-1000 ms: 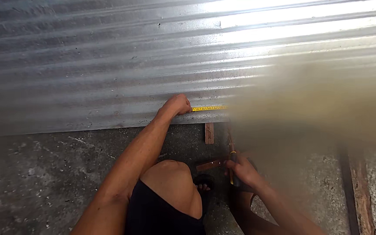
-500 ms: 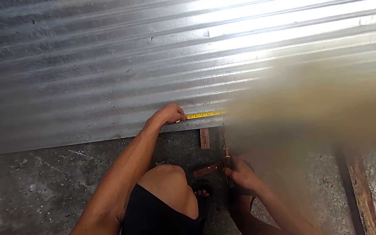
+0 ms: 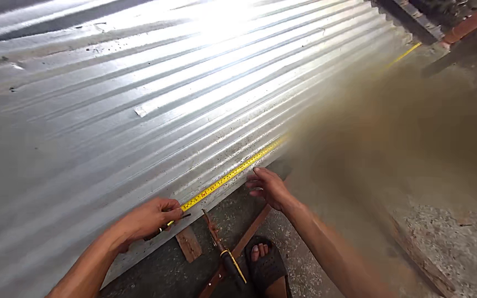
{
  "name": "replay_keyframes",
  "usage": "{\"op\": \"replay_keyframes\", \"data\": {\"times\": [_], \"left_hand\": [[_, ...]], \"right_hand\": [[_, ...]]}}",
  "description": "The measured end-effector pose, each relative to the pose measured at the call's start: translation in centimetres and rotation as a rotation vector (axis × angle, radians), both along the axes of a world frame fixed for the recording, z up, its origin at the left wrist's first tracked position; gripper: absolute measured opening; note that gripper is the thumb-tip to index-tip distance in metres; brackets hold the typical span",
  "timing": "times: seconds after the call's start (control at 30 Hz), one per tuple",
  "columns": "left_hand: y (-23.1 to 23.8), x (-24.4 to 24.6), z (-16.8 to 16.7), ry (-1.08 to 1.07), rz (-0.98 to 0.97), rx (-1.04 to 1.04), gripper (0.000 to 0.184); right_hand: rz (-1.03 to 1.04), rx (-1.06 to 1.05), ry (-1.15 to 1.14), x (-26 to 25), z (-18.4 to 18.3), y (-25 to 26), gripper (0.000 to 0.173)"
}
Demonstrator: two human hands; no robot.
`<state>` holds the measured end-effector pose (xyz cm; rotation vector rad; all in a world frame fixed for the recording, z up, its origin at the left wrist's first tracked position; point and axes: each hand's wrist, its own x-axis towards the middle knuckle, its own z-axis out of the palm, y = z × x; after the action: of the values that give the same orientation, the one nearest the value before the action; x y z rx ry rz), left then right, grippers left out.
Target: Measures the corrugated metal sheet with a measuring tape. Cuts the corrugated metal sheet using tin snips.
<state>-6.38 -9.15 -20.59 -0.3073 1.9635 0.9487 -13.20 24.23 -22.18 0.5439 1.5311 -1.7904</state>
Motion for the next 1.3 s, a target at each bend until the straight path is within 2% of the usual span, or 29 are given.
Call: {"op": "replay_keyframes", "data": {"times": [0.2,0.33,0.53,0.67,0.77,0.93,1.03,1.2,1.3], "left_hand": [[4.7,-3.1,2.6,0.043,-0.043,0.112,0.025],[8.8,-6.0,4.0,0.072,-0.088,0.155,0.026],[17.3,-10.9,5.0,0.146,-0.013,0.335,0.027],[21.9,-12.8,4.8,0.127,0.041,0.424,0.029],[24.2,-13.7,4.7,0.111,0.038,0.436,0.029],[29.3,-16.2,5.0,0.136,0.050,0.409,0.032],[32.0,-17.3,5.2,0.191,-0.020,0.406,0.033],[33.0,-16.6,5.4,0.178,-0.032,0.436,0.034],[31.7,-14.2,3.4,0.130,-0.022,0.487,0.034]], "right_hand": [[-0.427,-0.144,0.051,-7.3,1.1,0.6,0.036],[-0.577,-0.175,0.189,-10.8,2.4,2.7,0.031],[-0.581,-0.190,0.375,-13.4,5.6,7.1,0.047],[-0.602,-0.204,0.330,-13.8,4.3,9.7,0.044],[-0.601,-0.192,0.315,-14.3,3.8,11.4,0.050],[-0.735,-0.225,0.281,-18.5,0.9,15.5,0.051],[-0.774,-0.191,0.276,-18.9,3.3,16.6,0.050],[-0.830,-0.084,0.258,-16.8,7.7,16.5,0.044],[-0.842,-0.140,0.278,-15.2,7.6,17.5,0.039]]}}
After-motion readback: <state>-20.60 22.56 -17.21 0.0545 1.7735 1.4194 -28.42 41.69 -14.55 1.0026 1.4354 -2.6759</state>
